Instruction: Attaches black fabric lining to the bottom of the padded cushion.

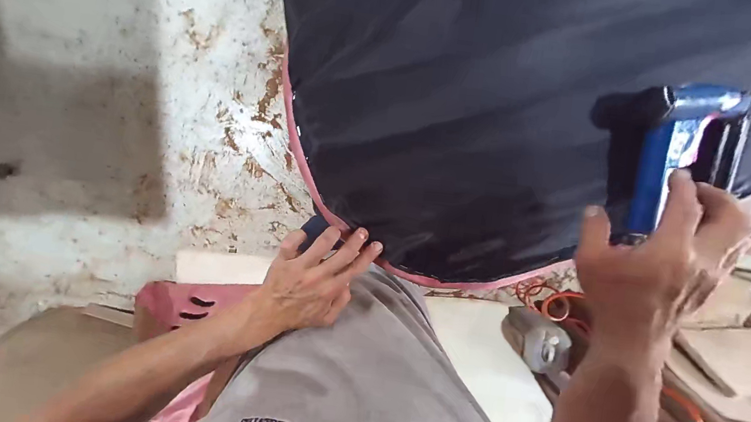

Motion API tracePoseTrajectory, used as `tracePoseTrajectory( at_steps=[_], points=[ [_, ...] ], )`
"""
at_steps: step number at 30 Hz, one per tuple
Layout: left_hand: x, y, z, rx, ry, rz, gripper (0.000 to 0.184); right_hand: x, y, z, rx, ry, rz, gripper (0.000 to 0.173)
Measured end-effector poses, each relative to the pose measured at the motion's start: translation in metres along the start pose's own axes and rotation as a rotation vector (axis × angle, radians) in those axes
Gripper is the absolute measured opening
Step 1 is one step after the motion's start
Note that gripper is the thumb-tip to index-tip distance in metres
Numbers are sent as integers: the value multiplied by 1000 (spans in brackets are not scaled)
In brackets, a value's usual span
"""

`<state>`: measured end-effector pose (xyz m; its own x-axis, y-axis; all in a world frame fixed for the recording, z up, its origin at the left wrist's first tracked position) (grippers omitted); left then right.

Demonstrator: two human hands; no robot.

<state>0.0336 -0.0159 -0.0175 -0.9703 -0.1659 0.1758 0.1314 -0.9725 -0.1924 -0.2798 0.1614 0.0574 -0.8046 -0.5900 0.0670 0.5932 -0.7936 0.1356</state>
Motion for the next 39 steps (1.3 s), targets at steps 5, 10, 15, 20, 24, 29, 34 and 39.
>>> tracePoseTrajectory(
  at_steps=[5, 10, 15, 20, 24, 29, 34, 39],
  points=[
    [-5, 2, -1, -69, 22, 22, 56, 55, -71, -25, -91, 202, -161, 85],
    [-10, 3, -4, -168, 31, 40, 58, 84, -91, -37, -38, 293, -186, 89],
    [-15, -3, -7, -219, 65, 139, 60, 96, -75, 9, 160, 289, -281, 37],
    [-19, -8, -13, -230, 38, 167, 63, 115, 17, 76, 229, 483, 379, 58],
    [-21, -8, -9, -206, -5, 138, 62, 89, 146, 68, 104, 532, 1140, 49],
    [-25, -11, -11, -258, -35, 184, 64, 37, 203, 7, -7, 745, 1415, 40],
    [-28, -13, -11, -312, -73, 244, 69, 24, 206, -16, -76, 778, 1496, 41],
    [-27, -12, -11, -306, -62, 259, 67, 23, 211, -16, -65, 782, 1515, 40]
  ],
)
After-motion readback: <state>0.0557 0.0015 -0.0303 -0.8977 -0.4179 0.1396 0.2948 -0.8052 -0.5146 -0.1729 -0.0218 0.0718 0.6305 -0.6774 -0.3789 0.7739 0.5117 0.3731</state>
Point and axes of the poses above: each hand's wrist, its own x-axis towards the middle knuckle, its own z-axis out of the back of the hand, y = z × x, the point moved 6 cm from there along x, towards the middle knuckle, and after that the axes turned 2 degrees about -y, right-handed, at the moved point
